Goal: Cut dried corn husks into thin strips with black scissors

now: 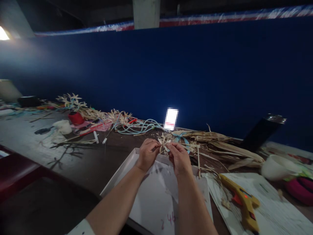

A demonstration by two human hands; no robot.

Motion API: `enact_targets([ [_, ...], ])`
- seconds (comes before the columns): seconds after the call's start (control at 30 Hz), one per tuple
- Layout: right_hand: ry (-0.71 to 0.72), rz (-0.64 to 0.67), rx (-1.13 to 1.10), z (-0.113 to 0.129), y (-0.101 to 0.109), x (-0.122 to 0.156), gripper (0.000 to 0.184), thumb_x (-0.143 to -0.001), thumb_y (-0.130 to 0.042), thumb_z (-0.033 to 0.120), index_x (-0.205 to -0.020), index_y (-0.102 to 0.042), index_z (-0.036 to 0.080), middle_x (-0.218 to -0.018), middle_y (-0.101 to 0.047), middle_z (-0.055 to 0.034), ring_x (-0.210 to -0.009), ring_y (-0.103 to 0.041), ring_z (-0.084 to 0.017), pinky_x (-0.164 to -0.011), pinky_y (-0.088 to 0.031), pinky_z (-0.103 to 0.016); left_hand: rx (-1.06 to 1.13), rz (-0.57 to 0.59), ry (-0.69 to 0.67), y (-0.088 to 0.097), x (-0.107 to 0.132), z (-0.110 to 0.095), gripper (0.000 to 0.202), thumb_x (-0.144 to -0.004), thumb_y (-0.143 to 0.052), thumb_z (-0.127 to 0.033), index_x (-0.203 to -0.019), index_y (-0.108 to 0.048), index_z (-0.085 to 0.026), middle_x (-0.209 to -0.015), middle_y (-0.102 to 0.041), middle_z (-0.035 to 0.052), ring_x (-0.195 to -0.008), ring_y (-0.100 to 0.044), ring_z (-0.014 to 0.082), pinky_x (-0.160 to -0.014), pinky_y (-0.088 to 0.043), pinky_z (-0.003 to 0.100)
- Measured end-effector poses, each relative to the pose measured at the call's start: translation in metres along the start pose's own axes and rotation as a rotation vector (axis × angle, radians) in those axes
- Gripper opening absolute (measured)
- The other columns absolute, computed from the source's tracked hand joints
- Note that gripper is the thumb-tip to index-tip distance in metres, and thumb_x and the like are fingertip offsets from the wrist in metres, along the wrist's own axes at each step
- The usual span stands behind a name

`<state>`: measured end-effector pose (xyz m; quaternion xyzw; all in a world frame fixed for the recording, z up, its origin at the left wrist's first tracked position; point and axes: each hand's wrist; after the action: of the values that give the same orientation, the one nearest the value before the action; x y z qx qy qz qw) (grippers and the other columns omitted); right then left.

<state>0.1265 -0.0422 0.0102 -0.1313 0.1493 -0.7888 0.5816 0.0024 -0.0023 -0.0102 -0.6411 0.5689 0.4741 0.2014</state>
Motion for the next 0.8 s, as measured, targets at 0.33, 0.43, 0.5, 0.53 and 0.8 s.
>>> enact_targets([
  [0.33, 0.042, -0.074, 0.088, -0.0003, -0.0008, -0.0007, 0.027, -0.056, -0.075, 0.035, -0.075, -0.067, 0.018, -0.049, -0.048, 0.0062, -0.040, -0.032, -0.003, -0.036, -0.021, -0.015, 0.012, 0.003, 0.054, -0.0016, 0.0003, 0.0026, 0.004, -0.072, -0.061, -0.015, -0.071, -0.064, -0.017, -0.073, -0.062, 0.0032, -0.075, -0.053, 0.0143, -0.072, -0.042, 0.027],
  [0.43, 0.096, -0.113, 0.166, -0.0011, 0.0004, -0.0021, 0.032, -0.057, -0.073, 0.039, -0.079, -0.070, 0.017, -0.064, -0.061, 0.0007, -0.041, -0.034, -0.003, -0.036, -0.023, -0.016, 0.032, -0.033, 0.081, -0.0016, -0.0003, 0.0032, 0.003, -0.072, -0.062, -0.016, -0.071, -0.064, -0.018, -0.072, -0.062, 0.0031, -0.074, -0.053, 0.0142, -0.070, -0.042, 0.027],
  [0.5, 0.117, -0.140, 0.190, -0.0014, 0.0011, -0.0030, 0.033, -0.057, -0.072, 0.041, -0.080, -0.071, 0.018, -0.072, -0.065, -0.0017, -0.041, -0.036, -0.003, -0.036, -0.024, -0.018, 0.046, -0.048, 0.094, -0.0016, -0.0006, 0.0036, 0.003, -0.072, -0.062, -0.016, -0.070, -0.064, -0.018, -0.072, -0.061, 0.0028, -0.074, -0.053, 0.0139, -0.070, -0.042, 0.026],
  [0.53, 0.125, -0.157, 0.193, -0.0014, 0.0014, -0.0034, 0.033, -0.057, -0.072, 0.042, -0.079, -0.072, 0.018, -0.074, -0.066, -0.0022, -0.041, -0.036, -0.003, -0.036, -0.024, -0.018, 0.050, -0.051, 0.099, -0.0016, -0.0007, 0.0037, 0.003, -0.072, -0.062, -0.016, -0.070, -0.064, -0.018, -0.072, -0.061, 0.0027, -0.074, -0.053, 0.0138, -0.071, -0.042, 0.026],
  [0.8, 0.208, -0.266, 0.051, 0.0007, 0.0045, -0.0050, 0.035, -0.059, -0.071, 0.040, -0.086, -0.070, 0.018, -0.081, -0.068, -0.0062, -0.039, -0.036, -0.003, -0.033, -0.022, -0.018, 0.059, -0.107, 0.189, 0.0013, -0.0032, 0.0071, 0.011, -0.075, -0.060, -0.024, -0.067, -0.062, -0.016, -0.070, -0.059, 0.0027, -0.072, -0.052, 0.0128, -0.067, -0.041, 0.024],
])
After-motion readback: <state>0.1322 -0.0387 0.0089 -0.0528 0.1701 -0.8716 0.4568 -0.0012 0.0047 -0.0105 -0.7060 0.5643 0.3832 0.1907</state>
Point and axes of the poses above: each hand's wrist, its own x-axis away from the middle knuckle, its own y-axis out of the back of the hand, z = x × y
